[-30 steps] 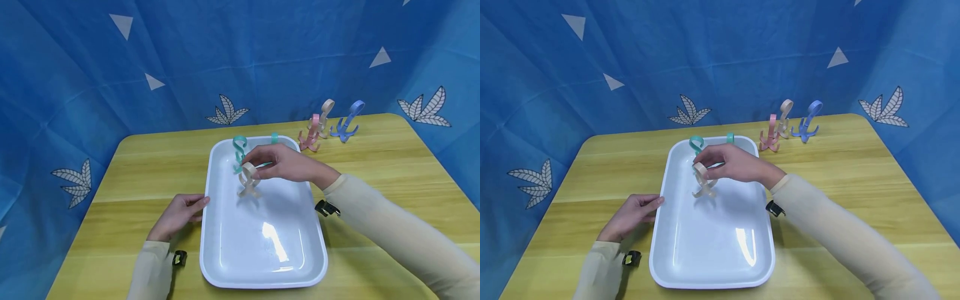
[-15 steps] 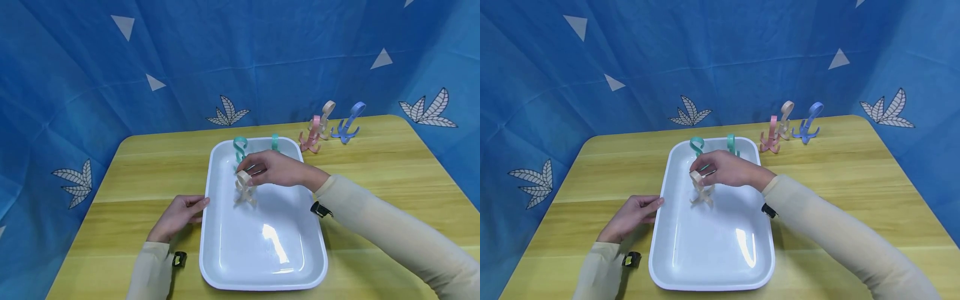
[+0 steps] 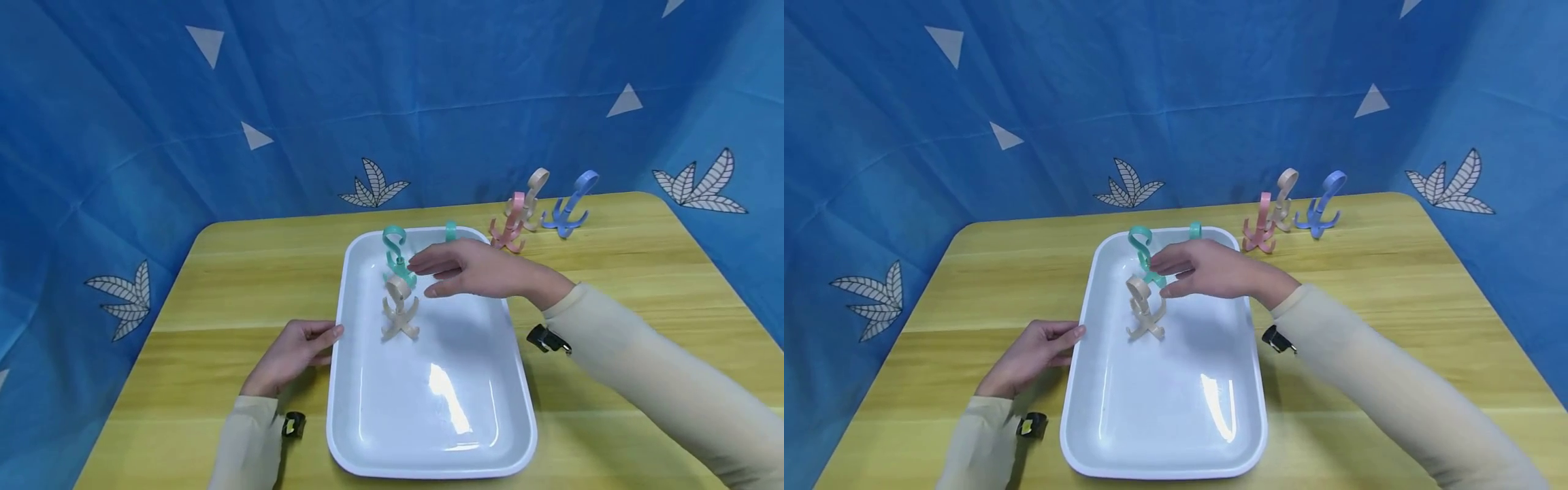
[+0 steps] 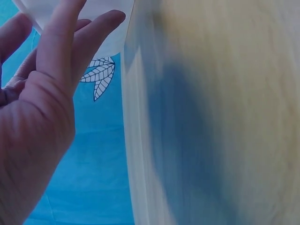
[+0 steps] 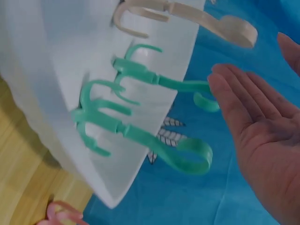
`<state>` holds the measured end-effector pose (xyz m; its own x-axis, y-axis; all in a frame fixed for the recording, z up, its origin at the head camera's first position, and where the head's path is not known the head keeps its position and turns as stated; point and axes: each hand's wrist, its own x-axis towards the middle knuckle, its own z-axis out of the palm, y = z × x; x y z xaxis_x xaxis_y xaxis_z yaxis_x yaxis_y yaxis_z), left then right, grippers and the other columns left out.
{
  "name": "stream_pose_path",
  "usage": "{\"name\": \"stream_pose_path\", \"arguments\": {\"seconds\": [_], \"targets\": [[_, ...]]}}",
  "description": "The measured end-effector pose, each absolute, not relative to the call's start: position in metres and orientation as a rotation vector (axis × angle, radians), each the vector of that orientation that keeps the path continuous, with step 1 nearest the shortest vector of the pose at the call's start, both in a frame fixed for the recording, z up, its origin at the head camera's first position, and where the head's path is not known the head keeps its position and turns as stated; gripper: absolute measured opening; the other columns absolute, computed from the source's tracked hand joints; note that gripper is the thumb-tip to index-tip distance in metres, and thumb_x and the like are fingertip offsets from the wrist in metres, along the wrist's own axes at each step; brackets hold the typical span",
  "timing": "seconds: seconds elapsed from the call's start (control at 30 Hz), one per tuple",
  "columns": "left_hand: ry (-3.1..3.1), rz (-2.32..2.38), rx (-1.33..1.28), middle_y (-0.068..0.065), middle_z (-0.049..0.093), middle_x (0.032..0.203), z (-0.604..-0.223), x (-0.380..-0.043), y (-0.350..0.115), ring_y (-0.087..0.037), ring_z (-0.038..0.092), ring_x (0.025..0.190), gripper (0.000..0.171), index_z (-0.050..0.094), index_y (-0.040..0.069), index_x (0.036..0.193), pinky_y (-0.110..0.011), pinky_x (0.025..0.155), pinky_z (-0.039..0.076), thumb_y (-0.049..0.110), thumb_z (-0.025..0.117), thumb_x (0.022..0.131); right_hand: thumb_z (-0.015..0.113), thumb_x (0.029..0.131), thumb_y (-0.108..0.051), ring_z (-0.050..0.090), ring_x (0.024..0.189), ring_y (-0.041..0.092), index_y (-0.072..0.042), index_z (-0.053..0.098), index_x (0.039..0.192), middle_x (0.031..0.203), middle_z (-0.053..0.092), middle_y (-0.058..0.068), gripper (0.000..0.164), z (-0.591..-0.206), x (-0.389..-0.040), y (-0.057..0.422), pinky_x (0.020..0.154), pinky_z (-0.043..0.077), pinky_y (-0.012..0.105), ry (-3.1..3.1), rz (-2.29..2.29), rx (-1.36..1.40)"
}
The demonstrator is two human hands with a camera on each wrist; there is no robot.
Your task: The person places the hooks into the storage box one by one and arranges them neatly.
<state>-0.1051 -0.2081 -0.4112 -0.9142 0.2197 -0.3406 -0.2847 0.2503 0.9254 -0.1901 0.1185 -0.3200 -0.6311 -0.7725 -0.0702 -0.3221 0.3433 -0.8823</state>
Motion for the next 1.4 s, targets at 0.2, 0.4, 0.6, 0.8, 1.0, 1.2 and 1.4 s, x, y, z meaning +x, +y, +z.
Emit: {"name": "stream_pose_path", "arguments": {"seconds": [0.2,0.4,0.6,0.8,1.0,1.2,1.4], "targets": [[2.118,1.713,-0.061,-0.022,0.059,0.130,-0.407,-0.105,-0.208,-0.029,0.061,0.112,0.050,0.056,-0.011,0.131,-0.036,0.087,0.056,0.027,0.063,0.099,0.068,0.094,-0.014,0.057,0.121,0.027,0.000,0.055,0.136,0.133,0.058,0.011,0.046,-0.313,-0.190,0.133,0.095,0.052,0.036,2.165,-1.245,-0.909],[2.110,1.715,-0.054,-0.022,0.059,0.129,-0.408,-0.105,-0.209,-0.030,0.062,0.111,0.049,0.056,-0.011,0.130,-0.037,0.087,0.056,0.026,0.063,0.099,0.066,0.096,-0.016,0.056,0.121,0.025,-0.003,0.056,0.136,0.133,0.059,0.009,0.043,-0.310,-0.186,0.146,0.097,0.052,0.041,2.202,-1.254,-0.911],[2.098,1.714,-0.020,-0.022,0.060,0.127,-0.410,-0.107,-0.210,-0.029,0.063,0.109,0.050,0.057,-0.010,0.130,-0.037,0.087,0.056,0.028,0.065,0.098,0.061,0.099,-0.013,0.055,0.123,0.027,-0.001,0.045,0.143,0.138,0.054,0.013,0.048,-0.308,-0.181,0.159,0.098,0.050,0.038,2.246,-1.394,-0.850],[2.095,1.707,0.016,-0.022,0.060,0.127,-0.411,-0.107,-0.212,-0.029,0.063,0.110,0.053,0.057,-0.010,0.130,-0.038,0.087,0.056,0.031,0.065,0.097,0.057,0.102,-0.013,0.055,0.122,0.025,-0.003,0.047,0.143,0.136,0.056,0.011,0.043,-0.308,-0.181,0.174,0.097,0.051,0.031,2.392,-1.473,-0.805],[2.102,1.711,0.003,-0.022,0.060,0.128,-0.412,-0.105,-0.211,-0.029,0.063,0.110,0.053,0.057,-0.010,0.130,-0.037,0.087,0.056,0.031,0.065,0.097,0.058,0.101,-0.014,0.059,0.114,0.017,-0.003,0.052,0.138,0.135,0.056,0.012,0.039,-0.308,-0.181,0.192,0.091,0.051,0.021,2.517,-1.651,-0.702],[2.127,1.692,0.012,-0.021,0.061,0.127,-0.411,-0.106,-0.210,-0.028,0.063,0.110,0.053,0.058,-0.009,0.130,-0.038,0.087,0.056,0.032,0.065,0.097,0.064,0.098,-0.018,0.045,0.131,0.021,-0.006,0.054,0.138,0.140,0.051,0.009,0.043,-0.312,-0.191,0.207,0.108,0.039,0.029,2.726,-1.697,-0.570],[2.113,1.695,-0.004,-0.021,0.060,0.127,-0.411,-0.106,-0.211,-0.029,0.064,0.108,0.052,0.058,-0.009,0.130,-0.038,0.087,0.057,0.030,0.065,0.097,0.067,0.096,-0.028,0.034,0.139,0.026,-0.009,0.048,0.144,0.150,0.041,0.008,0.055,-0.323,-0.208,0.217,0.114,0.031,0.046,2.798,-1.651,-0.407]]}}
